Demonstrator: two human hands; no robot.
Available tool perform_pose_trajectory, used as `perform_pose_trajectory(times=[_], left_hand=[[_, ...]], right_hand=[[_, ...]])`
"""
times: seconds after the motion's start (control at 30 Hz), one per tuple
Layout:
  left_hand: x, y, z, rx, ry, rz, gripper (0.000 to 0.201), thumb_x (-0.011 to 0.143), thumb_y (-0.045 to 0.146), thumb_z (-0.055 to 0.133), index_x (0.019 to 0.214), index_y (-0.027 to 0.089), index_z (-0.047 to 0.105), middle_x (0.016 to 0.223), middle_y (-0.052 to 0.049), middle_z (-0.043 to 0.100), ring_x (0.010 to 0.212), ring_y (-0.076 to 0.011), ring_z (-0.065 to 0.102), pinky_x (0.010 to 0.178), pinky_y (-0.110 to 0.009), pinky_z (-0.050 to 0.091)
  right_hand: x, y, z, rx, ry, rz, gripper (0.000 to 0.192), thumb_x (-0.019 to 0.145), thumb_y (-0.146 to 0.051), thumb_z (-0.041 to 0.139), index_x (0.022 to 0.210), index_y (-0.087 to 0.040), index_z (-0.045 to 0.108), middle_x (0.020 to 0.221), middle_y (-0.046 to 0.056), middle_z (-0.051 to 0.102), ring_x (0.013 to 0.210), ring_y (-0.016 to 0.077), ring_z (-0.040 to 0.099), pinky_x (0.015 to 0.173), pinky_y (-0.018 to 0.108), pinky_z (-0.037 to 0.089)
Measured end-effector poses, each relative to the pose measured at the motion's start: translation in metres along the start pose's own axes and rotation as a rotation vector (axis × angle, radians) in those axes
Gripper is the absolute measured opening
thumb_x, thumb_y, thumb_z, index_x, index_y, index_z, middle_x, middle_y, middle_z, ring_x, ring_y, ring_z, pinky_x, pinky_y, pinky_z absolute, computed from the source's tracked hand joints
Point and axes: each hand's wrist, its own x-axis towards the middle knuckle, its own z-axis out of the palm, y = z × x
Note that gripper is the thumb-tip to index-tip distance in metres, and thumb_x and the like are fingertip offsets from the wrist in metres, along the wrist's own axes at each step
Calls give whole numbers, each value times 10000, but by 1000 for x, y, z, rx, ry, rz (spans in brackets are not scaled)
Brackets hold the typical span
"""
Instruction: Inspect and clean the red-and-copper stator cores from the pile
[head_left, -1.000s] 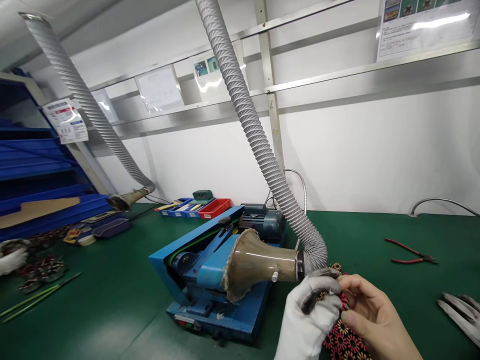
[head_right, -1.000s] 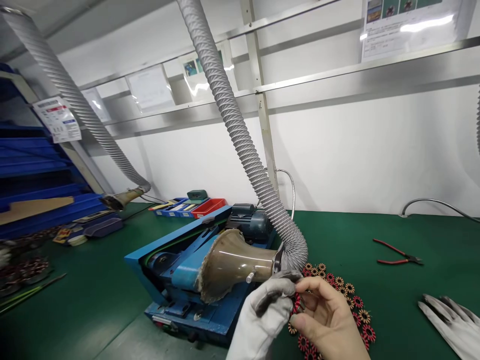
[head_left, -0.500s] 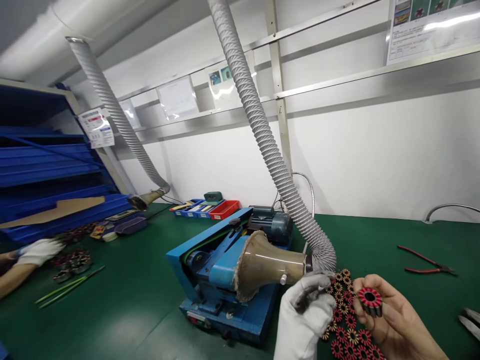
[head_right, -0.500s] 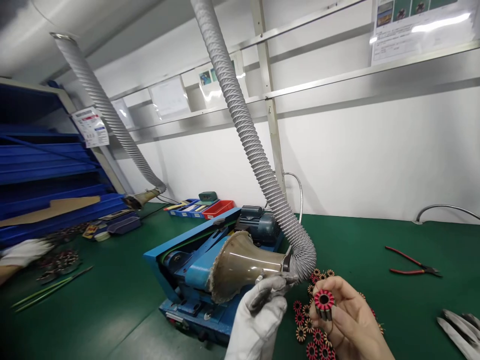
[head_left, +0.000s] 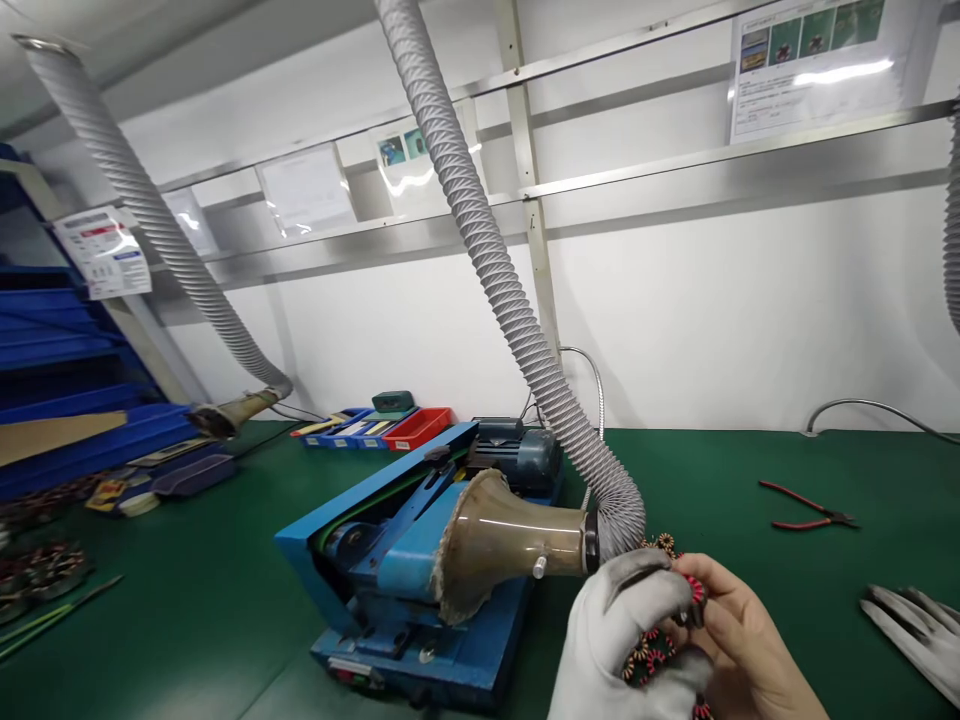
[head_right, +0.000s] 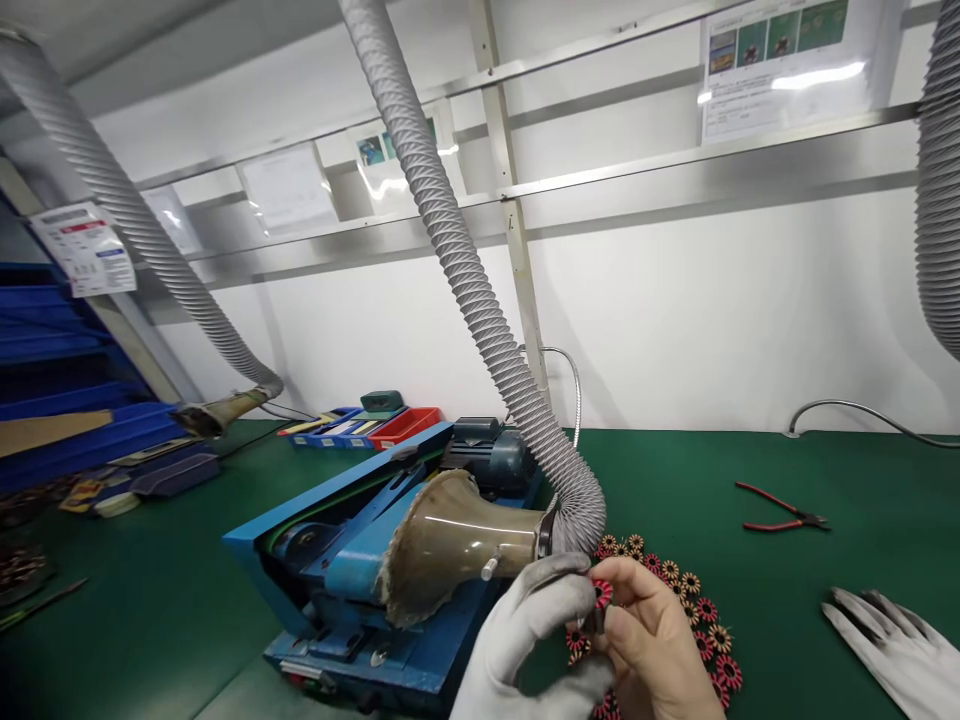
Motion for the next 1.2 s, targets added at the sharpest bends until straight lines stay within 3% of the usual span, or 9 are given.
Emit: perform_pose_trajectory(times=[0.2, 0.27, 0.43, 0.5, 0.63, 0.8, 0.97, 1.03, 1.2], left_hand=[[9, -5, -11, -191, -53, -44, 78, 761, 264, 794, 835, 282, 809, 928, -38, 721, 834, -181, 677, 753, -223, 549], [11, -10, -15, -196, -35, -36, 71, 776, 309, 779, 746, 252, 809, 848, -48, 730, 839, -196, 675, 787, -242, 546], [11, -19, -24, -257, 293, -160, 148, 792, 307, 740, 677, 224, 782, 756, -39, 758, 820, -198, 701, 783, -228, 548], [12, -16, -26, -242, 210, -225, 77, 779, 226, 729, 769, 216, 805, 860, -63, 782, 897, -220, 713, 807, -232, 550], [14, -7, -20, -220, -100, -247, 286, 661, 26, 717, 839, 223, 823, 995, -87, 786, 931, -237, 723, 833, -253, 564], [15, -14, -14, -248, 135, -140, 66, 724, 191, 784, 682, 232, 816, 768, -79, 791, 782, -214, 736, 741, -257, 593], [15, -21, -27, -234, 336, -125, 113, 747, 283, 776, 655, 223, 803, 708, -61, 787, 728, -202, 741, 707, -229, 596], [12, -19, -29, -216, 277, -158, 82, 721, 167, 768, 744, 232, 813, 827, -58, 804, 804, -198, 751, 700, -188, 585], [5, -7, -19, 13, -21, -36, 609, 546, -97, 741, 995, 313, 779, 1075, -24, 761, 1021, -218, 704, 896, -236, 550]], right_hand=[[-3, 1, 2, -118, 70, 29, 378, 547, -316, 960, 864, -201, 790, 834, 67, 739, 735, 203, 695, 666, 267, 559], [-4, 1, 5, -150, 35, 44, 381, 533, -358, 961, 840, -200, 797, 817, 70, 738, 713, 204, 687, 683, 288, 560], [-5, -1, 13, -193, -21, 68, 363, 550, -430, 939, 797, -201, 805, 791, 69, 724, 652, 182, 663, 662, 287, 558], [-4, -1, 14, -201, 7, 30, 364, 536, -423, 945, 797, -213, 804, 824, 64, 726, 675, 177, 663, 666, 268, 555], [-3, 7, 12, -195, 92, -65, 361, 478, -356, 977, 774, -257, 796, 782, 25, 723, 780, 171, 683, 664, 180, 533], [-1, 14, 11, -310, 114, -127, 306, 498, -333, 969, 735, -242, 798, 820, 45, 743, 752, 171, 683, 713, 203, 546], [0, 3, 13, -215, 68, -62, 305, 559, -364, 948, 753, -193, 787, 804, 62, 738, 722, 172, 673, 675, 231, 551], [0, -2, 13, -48, 67, 47, 314, 590, -360, 942, 801, -188, 785, 826, 64, 748, 719, 180, 695, 691, 273, 565], [-1, -2, 13, 272, 55, 178, 331, 573, -358, 954, 812, -188, 801, 768, 49, 773, 742, 211, 718, 849, 391, 542]])
